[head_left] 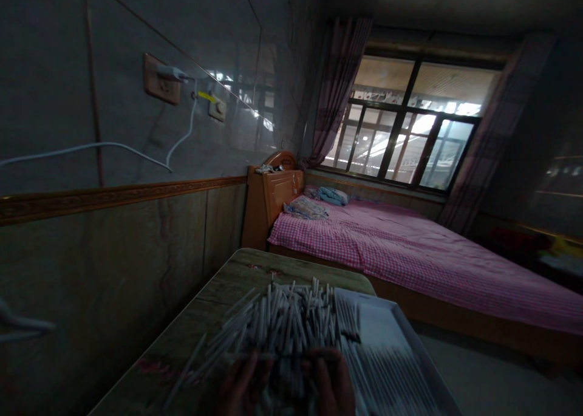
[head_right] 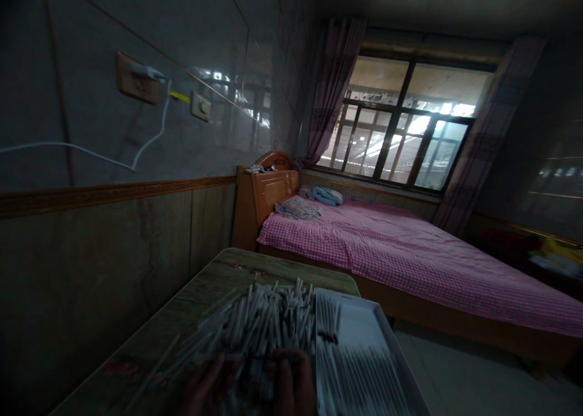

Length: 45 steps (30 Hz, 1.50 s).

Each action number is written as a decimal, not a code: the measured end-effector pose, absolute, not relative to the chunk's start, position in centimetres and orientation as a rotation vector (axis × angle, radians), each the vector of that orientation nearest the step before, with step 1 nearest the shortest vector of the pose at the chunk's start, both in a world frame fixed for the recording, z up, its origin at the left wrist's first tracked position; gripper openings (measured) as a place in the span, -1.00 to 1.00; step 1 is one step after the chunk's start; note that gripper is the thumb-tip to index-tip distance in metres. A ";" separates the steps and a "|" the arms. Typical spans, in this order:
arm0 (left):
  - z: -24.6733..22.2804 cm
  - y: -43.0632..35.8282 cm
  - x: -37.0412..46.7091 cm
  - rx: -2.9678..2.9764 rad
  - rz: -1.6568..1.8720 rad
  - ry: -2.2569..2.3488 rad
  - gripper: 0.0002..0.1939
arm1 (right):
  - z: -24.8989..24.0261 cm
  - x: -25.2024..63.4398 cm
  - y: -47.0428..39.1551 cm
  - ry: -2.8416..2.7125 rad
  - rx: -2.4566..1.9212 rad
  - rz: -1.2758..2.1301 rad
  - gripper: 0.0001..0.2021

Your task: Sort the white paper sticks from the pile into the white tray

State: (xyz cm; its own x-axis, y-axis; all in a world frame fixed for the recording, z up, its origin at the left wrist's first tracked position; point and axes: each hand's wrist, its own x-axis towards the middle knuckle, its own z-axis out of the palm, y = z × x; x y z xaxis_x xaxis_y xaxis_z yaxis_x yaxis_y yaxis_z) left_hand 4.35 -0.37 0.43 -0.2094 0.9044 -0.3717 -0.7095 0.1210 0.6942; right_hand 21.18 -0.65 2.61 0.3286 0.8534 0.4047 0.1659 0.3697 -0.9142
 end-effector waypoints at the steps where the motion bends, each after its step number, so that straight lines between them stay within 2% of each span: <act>1: 0.5 -0.4 4.4 0.272 1.494 0.977 -0.83 | 2.4 21.1 -0.7 -1.129 -1.110 0.666 -0.58; 6: 1.1 -1.0 5.2 0.360 1.469 1.009 -0.81 | 1.2 20.7 -1.2 -1.216 -1.118 0.775 -0.58; 9: 1.6 -1.2 5.5 0.309 1.462 0.982 -0.90 | 0.5 20.6 -1.3 -1.349 -1.115 0.712 -0.71; 12: 2.1 -1.1 4.8 0.185 1.512 0.983 -0.89 | 0.2 21.6 -1.0 -1.551 -1.128 0.565 -0.82; 20: 2.9 -1.2 4.3 0.141 1.522 0.946 -0.86 | 2.7 24.1 -0.8 -2.272 -1.744 0.034 -0.76; 33: 1.3 -0.9 5.3 0.308 1.432 1.030 -0.81 | 0.3 23.2 -0.8 -2.329 -1.786 -0.264 -0.70; 36: 1.1 -0.8 5.4 0.317 1.451 1.024 -0.83 | -1.1 23.6 -0.5 -2.238 -1.713 -0.179 -0.76; 39: 1.1 -0.7 5.6 0.298 1.452 1.034 -0.82 | -2.2 24.0 -0.5 -2.032 -1.511 0.110 -0.83; 42: 1.1 -0.8 5.7 0.263 1.441 1.029 -0.78 | -2.5 23.7 -0.5 -1.685 -1.265 0.381 -0.76; 45: 0.7 -0.7 5.8 0.281 1.429 1.022 -0.73 | -2.2 22.9 -0.4 -1.392 -1.197 0.607 -0.67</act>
State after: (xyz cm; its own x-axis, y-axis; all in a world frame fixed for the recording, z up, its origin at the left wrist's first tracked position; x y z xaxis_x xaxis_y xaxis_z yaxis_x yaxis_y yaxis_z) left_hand 5.79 -0.71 0.68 -0.1771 0.8952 -0.4089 -0.6761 0.1913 0.7116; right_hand 22.87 -0.45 -2.24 0.1640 0.8976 0.4093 0.3105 0.3469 -0.8850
